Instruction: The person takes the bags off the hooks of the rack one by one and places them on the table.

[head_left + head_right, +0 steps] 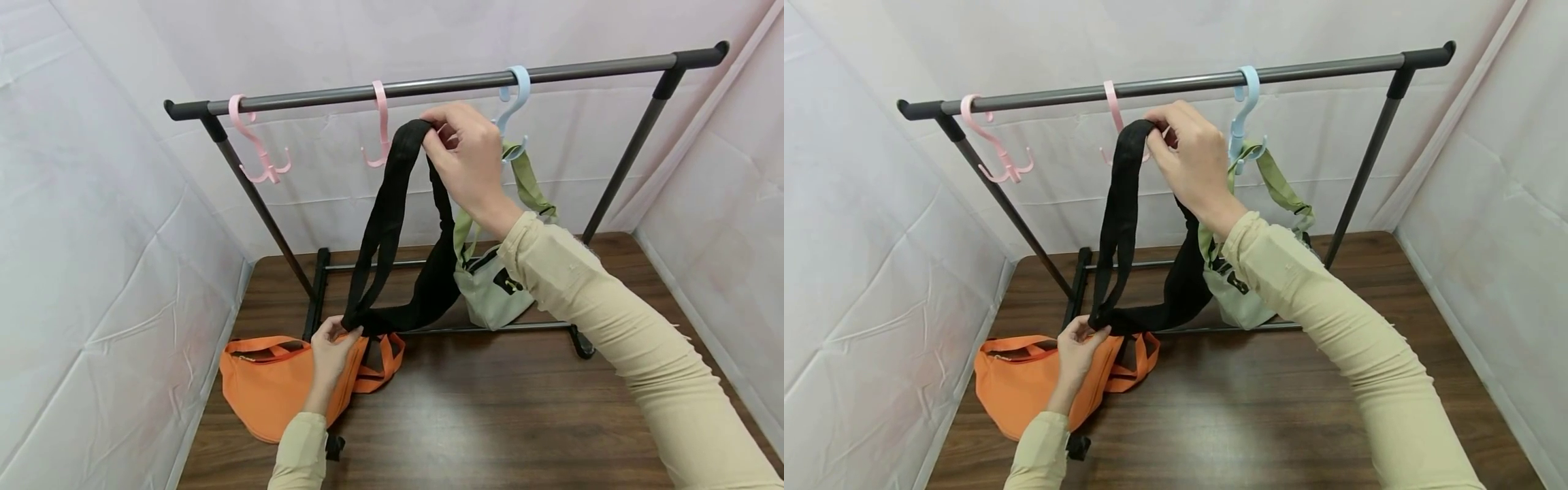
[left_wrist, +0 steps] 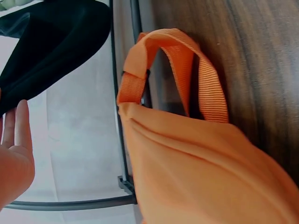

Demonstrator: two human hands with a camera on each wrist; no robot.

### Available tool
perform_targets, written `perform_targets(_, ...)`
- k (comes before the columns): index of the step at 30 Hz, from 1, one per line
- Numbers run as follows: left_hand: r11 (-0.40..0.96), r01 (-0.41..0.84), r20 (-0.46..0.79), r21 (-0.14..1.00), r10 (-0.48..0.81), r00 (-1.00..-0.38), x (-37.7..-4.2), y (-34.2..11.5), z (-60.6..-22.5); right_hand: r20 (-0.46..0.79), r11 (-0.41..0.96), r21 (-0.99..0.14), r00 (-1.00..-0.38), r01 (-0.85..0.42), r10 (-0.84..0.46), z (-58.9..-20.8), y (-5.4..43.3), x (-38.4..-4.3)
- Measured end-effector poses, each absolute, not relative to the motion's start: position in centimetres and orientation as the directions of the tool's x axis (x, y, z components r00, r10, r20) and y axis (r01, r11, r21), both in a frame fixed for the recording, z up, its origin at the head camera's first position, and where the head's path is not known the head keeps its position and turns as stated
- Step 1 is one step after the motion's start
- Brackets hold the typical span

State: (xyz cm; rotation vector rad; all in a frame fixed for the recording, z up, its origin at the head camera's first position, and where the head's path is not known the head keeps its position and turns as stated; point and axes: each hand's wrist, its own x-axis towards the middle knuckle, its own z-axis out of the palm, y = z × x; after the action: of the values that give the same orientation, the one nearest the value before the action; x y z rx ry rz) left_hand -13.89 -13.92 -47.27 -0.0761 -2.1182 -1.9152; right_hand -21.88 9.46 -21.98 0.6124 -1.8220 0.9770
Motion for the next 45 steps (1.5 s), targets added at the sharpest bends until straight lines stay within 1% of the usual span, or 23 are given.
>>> perform_targets(5, 0.152, 0.305, 0.326, 0.94, -0.139, -0.935, -13.9, -13.9, -45.6, 0.901, 0.584, -0.352, -0.434, -0.732, -0.002, -22.4, 10.1, -22.5)
perform_targets(11, 0.17, 0.345, 0.37, 0.923, -0.152, -0.916, -13.8, -14.5, -44.2, 0.893, 0.606, -0.365, -0.451, -0.707, 0.012, -23.0, 10.9, -23.3)
perform_targets(16, 0.238, 0.435, 0.48, 0.868, -0.182, -0.858, -13.6, -15.0, -43.4, 0.881, 0.647, -0.354, -0.473, -0.675, -0.012, -23.5, 11.0, -23.5)
perform_targets(19, 0.233, 0.477, 0.523, 0.847, -0.209, -0.826, -13.6, -15.4, -43.0, 0.864, 0.687, -0.333, -0.502, -0.646, -0.053, -23.9, 11.0, -23.5)
perform_targets(24, 0.137, 0.533, 0.55, 0.835, -0.235, -0.801, -13.6, -16.0, -42.6, 0.828, 0.73, -0.289, -0.545, -0.619, -0.135, -24.7, 10.9, -23.5)
perform_targets(28, 0.053, 0.557, 0.554, 0.829, -0.214, -0.805, -13.4, -16.4, -42.4, 0.796, 0.756, -0.274, -0.581, -0.594, -0.168, -25.3, 10.7, -23.5)
perform_targets(34, -0.015, 0.531, 0.517, 0.847, -0.2, -0.832, -13.5, -16.9, -42.1, 0.783, 0.788, -0.219, -0.585, -0.576, -0.21, -26.4, 10.6, -24.0)
perform_targets(38, -0.024, 0.526, 0.51, 0.85, -0.206, -0.835, -14.0, -17.5, -42.7, 0.762, 0.798, -0.205, -0.604, -0.567, -0.234, -27.3, 10.4, -24.2)
perform_targets(45, 0.015, 0.523, 0.514, 0.852, -0.215, -0.831, -14.7, -18.0, -43.5, 0.717, 0.813, -0.172, -0.637, -0.556, -0.283, -28.5, 9.9, -24.3)
